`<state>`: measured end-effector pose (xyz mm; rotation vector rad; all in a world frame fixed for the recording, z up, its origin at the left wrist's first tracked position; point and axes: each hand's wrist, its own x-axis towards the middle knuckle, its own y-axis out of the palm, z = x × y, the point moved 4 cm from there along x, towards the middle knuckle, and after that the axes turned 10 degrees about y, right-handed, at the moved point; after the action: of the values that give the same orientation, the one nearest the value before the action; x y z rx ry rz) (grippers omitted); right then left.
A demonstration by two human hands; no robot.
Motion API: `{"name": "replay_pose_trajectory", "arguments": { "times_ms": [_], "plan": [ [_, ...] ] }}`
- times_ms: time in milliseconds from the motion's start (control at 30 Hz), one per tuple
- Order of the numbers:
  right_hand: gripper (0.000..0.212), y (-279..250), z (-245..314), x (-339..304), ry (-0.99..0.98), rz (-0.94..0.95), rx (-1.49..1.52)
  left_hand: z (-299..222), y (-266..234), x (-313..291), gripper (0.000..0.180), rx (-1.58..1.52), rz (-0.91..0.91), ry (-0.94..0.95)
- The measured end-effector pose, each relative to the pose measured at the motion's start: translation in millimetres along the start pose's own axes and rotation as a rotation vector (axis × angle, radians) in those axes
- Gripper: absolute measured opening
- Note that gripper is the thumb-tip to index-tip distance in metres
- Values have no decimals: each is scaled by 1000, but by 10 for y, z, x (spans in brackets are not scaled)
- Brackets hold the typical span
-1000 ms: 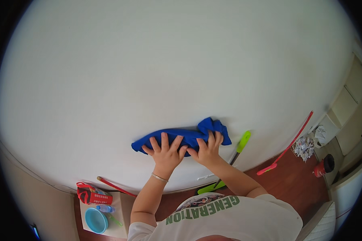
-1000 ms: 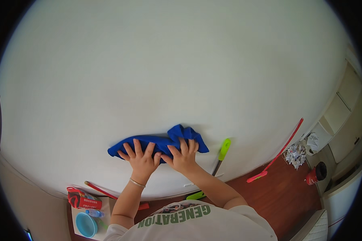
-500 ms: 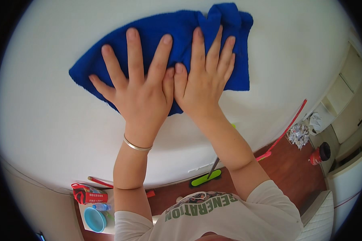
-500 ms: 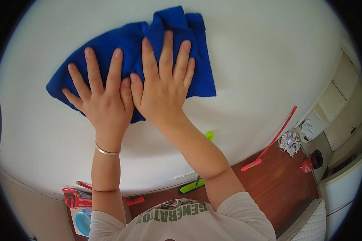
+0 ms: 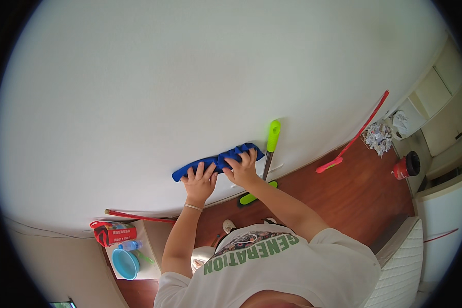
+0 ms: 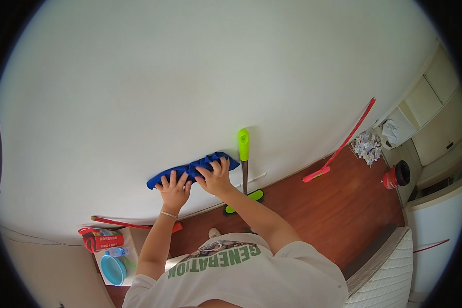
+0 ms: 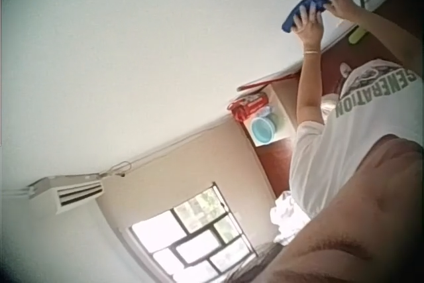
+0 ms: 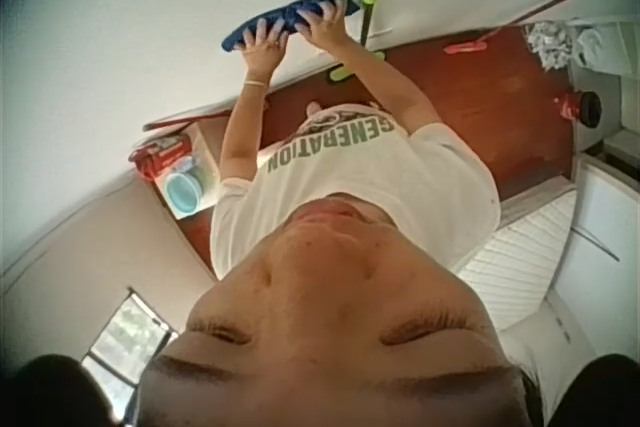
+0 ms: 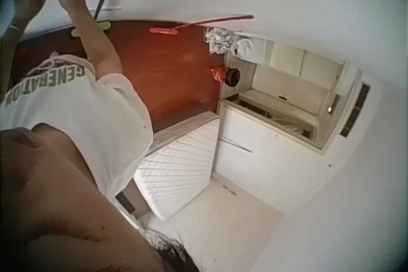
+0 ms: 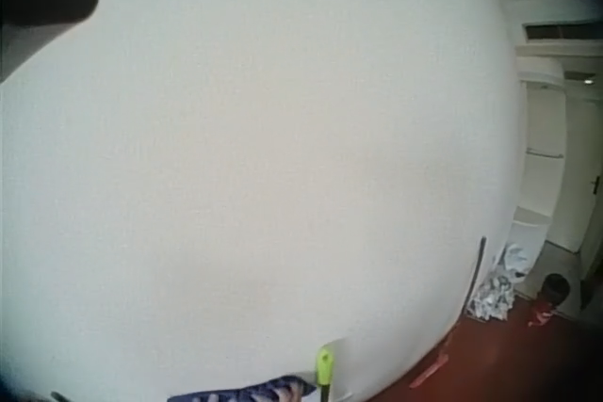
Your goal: Wiping a white wall and windowsill with a blue cloth.
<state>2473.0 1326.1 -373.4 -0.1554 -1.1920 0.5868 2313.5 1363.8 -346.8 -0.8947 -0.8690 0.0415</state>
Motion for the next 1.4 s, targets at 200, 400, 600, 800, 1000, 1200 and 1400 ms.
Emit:
{"name": "replay_pose_trajectory", "arguments": {
  "times_ms": [200, 400, 600, 800, 1000, 1200, 1400],
  "plan": [
    [47, -688, 713, 1966, 51, -346, -37, 559, -1203, 1570, 51, -10, -538, -241],
    [33, -141, 497, 1276, -94, -271, -210, 431, -574, 1067, 57, 38, -605, -174],
    [39, 566, -617, -822, -430, 169, -272, -493, 1104, -773, 60, -532, 608, -397],
    [30, 603, -385, -671, -751, 457, -310, -352, 827, -969, 49, -291, 159, -390],
    [37, 377, 1107, 715, -471, 115, -261, 926, -399, 87, 54, -9, -591, -365],
    [40, 513, 2404, 1486, -526, -45, -184, 2052, -1369, 213, 53, 80, -635, -482],
    [48, 1151, 2279, 400, -784, 121, -341, 1625, -157, -1129, 59, -12, -702, -779]
  ]
}}
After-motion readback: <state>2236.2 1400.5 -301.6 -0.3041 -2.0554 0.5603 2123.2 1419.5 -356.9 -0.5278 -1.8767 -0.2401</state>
